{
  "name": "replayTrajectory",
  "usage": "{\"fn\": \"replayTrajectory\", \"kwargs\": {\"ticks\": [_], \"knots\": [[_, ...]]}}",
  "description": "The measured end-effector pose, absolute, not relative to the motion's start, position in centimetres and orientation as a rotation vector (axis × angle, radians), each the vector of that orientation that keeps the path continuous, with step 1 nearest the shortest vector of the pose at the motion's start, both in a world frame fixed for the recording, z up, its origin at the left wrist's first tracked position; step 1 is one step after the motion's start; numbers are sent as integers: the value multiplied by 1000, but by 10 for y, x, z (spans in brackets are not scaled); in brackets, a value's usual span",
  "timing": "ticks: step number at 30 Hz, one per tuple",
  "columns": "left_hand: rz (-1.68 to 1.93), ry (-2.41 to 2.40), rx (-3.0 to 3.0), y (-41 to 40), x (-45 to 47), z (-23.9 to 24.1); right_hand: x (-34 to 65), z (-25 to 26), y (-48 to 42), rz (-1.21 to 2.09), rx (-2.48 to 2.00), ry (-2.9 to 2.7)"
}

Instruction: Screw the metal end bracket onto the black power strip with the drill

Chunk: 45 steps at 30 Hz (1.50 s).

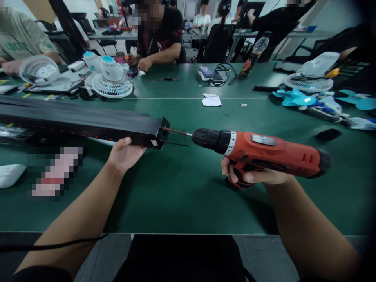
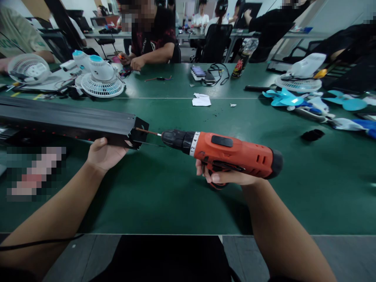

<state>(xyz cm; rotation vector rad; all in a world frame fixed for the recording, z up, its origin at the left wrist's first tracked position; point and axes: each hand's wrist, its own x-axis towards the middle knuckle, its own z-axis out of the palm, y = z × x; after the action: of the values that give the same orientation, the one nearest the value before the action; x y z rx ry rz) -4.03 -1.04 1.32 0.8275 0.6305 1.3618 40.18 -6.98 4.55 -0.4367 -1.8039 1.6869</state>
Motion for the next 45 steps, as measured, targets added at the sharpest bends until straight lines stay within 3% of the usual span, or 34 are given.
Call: {"fn": "replayTrajectory", "kwargs": {"ticks": [45], "knots": [[1361,659,840,-13,-37,17,403,45,-69,1664,-404,-1802]]}}
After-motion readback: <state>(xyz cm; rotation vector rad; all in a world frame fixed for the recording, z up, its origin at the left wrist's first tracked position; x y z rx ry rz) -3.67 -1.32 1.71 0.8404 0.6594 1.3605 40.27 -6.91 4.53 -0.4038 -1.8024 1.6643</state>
